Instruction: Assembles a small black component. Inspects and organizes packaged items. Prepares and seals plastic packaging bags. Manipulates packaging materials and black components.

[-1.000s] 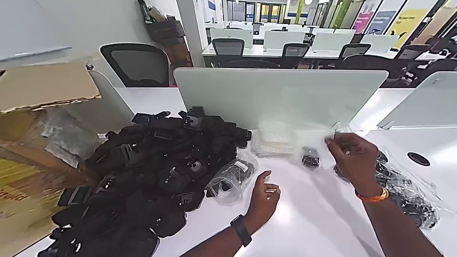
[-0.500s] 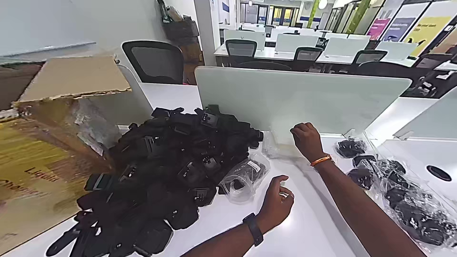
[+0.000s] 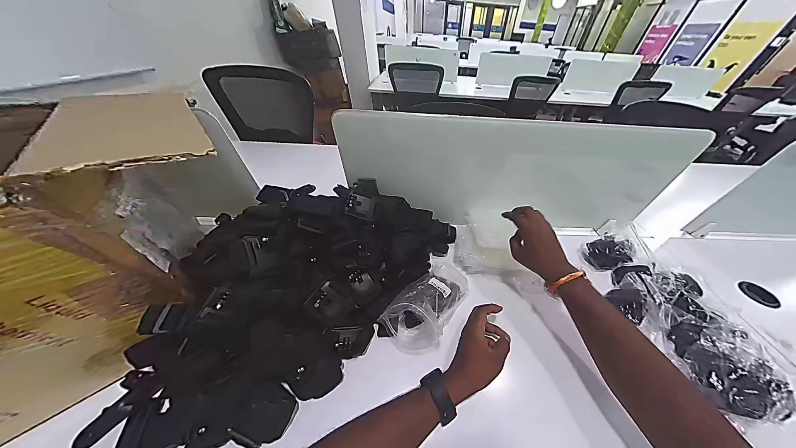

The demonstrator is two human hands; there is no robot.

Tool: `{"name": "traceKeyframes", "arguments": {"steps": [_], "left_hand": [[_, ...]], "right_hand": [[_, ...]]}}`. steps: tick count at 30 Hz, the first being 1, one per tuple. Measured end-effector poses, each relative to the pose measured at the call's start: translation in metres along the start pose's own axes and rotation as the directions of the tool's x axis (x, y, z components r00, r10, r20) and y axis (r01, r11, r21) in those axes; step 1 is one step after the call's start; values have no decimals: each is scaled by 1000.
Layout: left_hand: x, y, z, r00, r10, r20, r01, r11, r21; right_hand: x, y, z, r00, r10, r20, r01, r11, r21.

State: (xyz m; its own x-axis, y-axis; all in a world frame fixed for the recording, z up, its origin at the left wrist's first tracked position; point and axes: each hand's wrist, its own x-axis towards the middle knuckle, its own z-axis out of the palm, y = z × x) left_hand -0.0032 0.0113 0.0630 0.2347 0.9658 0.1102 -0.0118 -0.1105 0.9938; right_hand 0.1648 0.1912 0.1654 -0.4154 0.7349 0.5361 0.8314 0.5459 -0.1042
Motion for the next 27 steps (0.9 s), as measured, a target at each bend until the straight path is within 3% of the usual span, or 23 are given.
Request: {"name": "traceKeyframes", "arguments": {"steps": [3,6,11,16,27], "left_hand": [[0,-2,0,1000,-5,-1,5,1000,3],[0,-2,1,1000,-22,-2,22,1000,-6],[1,-7,3,1000,11,-23,-11,1000,3],[1,-10,4,999,27,-45,-26,1000,7],[0,-11,5,998,59,-35,-59,998,6]], "right_hand": [[-27,10,-35,987,72,-141,-70,997,23],[-66,36,-57,965,185,-187,-186,982,17],[-137,72,-55,924,381,36,-378,923,-68],[-170,68,-39,902,395,174,-385,919,-88],[-184,76,-18,946,316,76,-313,949,-43]]}}
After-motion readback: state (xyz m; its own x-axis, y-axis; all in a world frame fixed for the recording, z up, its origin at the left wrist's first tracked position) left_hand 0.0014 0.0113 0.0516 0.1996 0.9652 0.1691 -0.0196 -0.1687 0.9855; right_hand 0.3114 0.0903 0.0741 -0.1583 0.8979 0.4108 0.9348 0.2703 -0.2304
